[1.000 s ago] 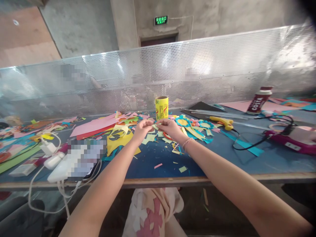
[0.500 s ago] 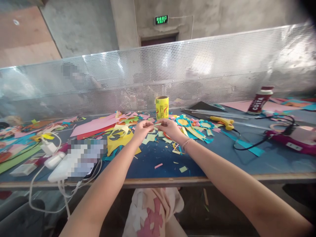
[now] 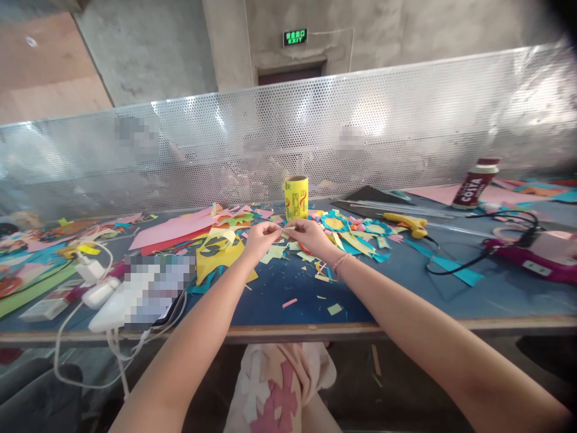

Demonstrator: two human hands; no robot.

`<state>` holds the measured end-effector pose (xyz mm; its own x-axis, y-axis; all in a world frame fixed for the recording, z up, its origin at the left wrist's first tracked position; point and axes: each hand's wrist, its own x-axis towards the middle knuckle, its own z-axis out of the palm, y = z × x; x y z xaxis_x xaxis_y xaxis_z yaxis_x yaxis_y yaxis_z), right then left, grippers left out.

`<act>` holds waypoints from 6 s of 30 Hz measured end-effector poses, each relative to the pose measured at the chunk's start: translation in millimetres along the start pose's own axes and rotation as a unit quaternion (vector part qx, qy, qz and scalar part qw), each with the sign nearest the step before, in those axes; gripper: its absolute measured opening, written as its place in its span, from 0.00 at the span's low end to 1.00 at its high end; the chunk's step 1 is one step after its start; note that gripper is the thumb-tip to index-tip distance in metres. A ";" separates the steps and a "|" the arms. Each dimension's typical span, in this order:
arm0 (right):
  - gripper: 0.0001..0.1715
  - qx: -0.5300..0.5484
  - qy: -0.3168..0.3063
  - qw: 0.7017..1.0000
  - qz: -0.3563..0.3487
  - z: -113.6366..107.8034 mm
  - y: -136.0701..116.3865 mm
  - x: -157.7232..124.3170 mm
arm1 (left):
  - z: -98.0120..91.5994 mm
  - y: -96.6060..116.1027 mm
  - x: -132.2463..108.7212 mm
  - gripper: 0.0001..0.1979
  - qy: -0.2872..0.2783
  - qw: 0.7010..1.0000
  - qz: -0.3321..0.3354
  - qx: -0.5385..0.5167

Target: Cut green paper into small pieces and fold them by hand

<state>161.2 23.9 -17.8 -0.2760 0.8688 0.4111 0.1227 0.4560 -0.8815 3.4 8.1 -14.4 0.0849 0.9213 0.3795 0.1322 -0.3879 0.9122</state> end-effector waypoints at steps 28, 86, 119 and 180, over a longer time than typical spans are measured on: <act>0.15 0.059 -0.012 0.998 0.013 -0.9 -11.8 -2.6 | -0.1 6.0 -4.1 0.10 0.010 0.999 0.027 0.045; 0.10 0.022 0.016 0.999 0.034 -5.2 -1.4 2.3 | 0.1 -6.2 2.6 0.13 -0.004 0.999 -0.005 -0.035; 0.10 0.062 0.021 0.998 0.012 3.4 3.1 4.9 | 0.2 -0.3 1.7 0.09 0.064 0.974 -0.127 -0.176; 0.13 0.084 0.046 0.995 -0.017 0.3 -13.2 -4.2 | -0.7 0.3 0.9 0.10 0.040 0.996 -0.016 -0.079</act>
<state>160.5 14.2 -8.0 -0.1885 0.8707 0.4542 -0.0477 0.4538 -0.8898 2.8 8.9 -13.7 0.0042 0.9347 0.3555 -0.0236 -0.3553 0.9344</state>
